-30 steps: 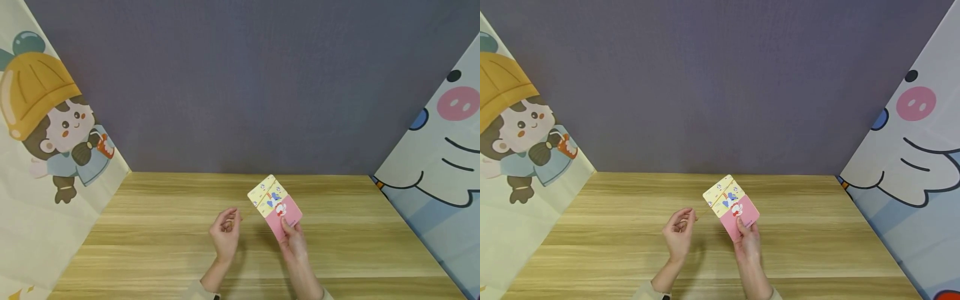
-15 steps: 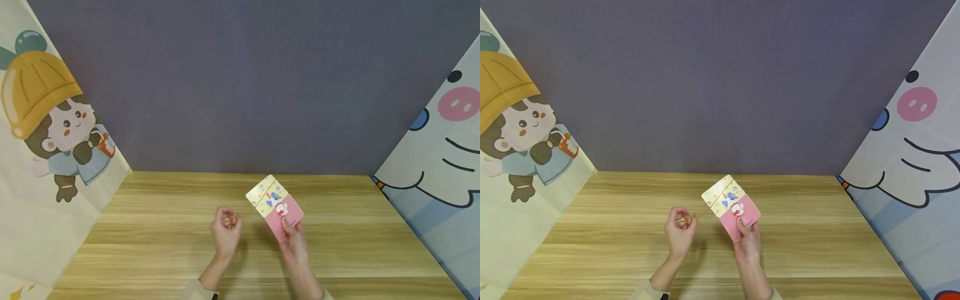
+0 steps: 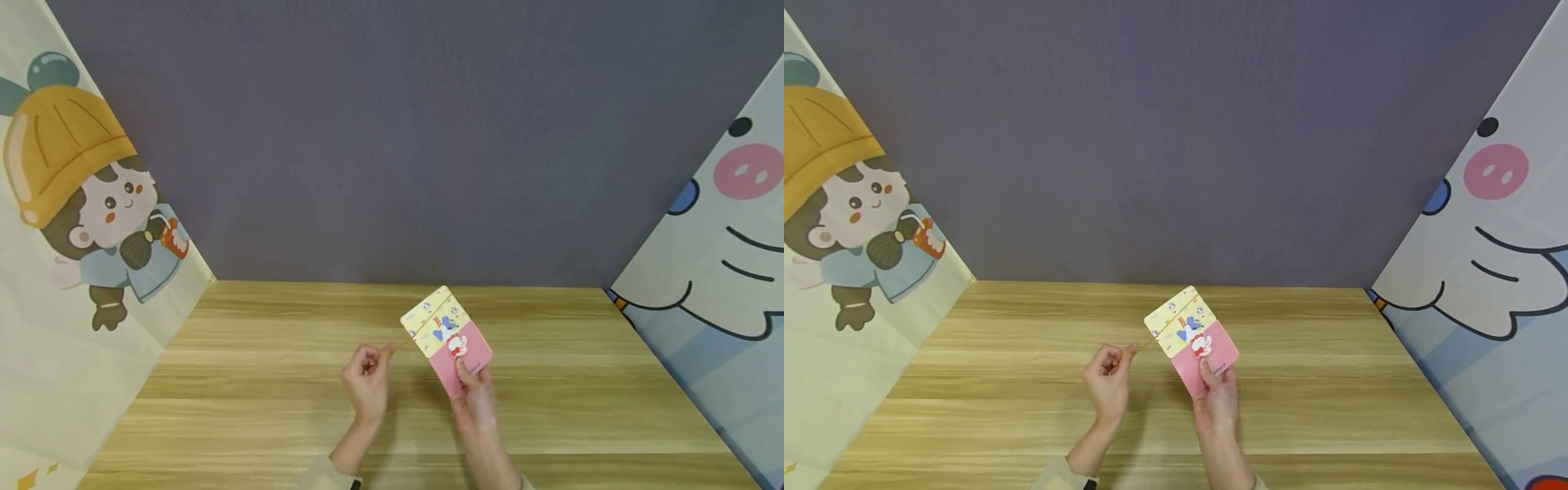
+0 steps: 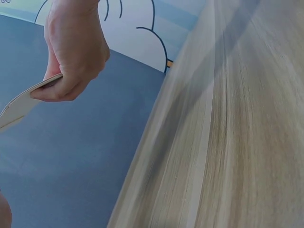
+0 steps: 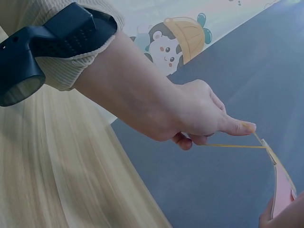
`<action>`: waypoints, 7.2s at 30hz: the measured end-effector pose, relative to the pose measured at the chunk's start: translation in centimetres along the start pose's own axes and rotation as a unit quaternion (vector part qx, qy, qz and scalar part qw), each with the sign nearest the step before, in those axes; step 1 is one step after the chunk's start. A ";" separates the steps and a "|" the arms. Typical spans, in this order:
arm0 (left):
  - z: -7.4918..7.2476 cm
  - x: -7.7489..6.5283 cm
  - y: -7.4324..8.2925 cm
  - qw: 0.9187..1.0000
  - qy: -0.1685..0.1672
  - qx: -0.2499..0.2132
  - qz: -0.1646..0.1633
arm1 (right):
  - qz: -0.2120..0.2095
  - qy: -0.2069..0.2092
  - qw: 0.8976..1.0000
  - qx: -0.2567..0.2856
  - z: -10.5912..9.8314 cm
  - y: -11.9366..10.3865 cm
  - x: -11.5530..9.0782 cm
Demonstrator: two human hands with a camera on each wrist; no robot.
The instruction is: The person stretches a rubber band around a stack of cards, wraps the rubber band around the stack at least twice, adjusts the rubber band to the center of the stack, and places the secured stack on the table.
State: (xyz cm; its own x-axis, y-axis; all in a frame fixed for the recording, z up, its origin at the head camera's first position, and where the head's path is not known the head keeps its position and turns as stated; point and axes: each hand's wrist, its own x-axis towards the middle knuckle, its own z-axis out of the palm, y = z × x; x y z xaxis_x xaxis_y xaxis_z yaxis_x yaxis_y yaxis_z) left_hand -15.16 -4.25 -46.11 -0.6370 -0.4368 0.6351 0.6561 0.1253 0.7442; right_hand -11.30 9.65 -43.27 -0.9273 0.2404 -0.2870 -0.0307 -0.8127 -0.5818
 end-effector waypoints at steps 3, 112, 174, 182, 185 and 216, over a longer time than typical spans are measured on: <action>0.1 0.2 0.8 1.000 -0.012 -0.024 0.012 | -0.001 0.002 1.000 0.003 -0.2 0.2 0.0; -1.1 3.4 0.9 0.909 -0.337 -0.197 -0.146 | -0.070 -0.131 0.925 -0.350 -2.6 -2.8 1.0; -1.0 4.7 3.7 0.880 -0.406 -0.107 -0.223 | -0.026 -0.154 0.928 -0.337 -2.3 -3.0 1.5; -1.4 4.7 3.6 0.871 -0.407 -0.118 -0.249 | -0.031 -0.187 0.910 -0.370 -2.6 -3.7 2.0; -1.5 4.7 3.6 0.870 -0.411 -0.117 -0.245 | -0.052 -0.183 0.901 -0.391 -2.7 -3.9 2.2; -2.5 3.2 1.1 0.892 -0.353 -0.189 -0.210 | -0.140 -0.173 0.896 -0.384 -2.9 -4.5 2.9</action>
State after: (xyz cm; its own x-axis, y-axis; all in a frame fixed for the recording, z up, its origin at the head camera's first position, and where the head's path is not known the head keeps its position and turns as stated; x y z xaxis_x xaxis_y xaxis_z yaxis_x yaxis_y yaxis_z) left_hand -15.48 -7.75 -43.82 -0.8677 0.3122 0.3869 0.3033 -0.2841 0.9096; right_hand -12.73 15.53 -43.73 -0.9875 0.0907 0.1286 -0.1382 -0.1099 -0.9843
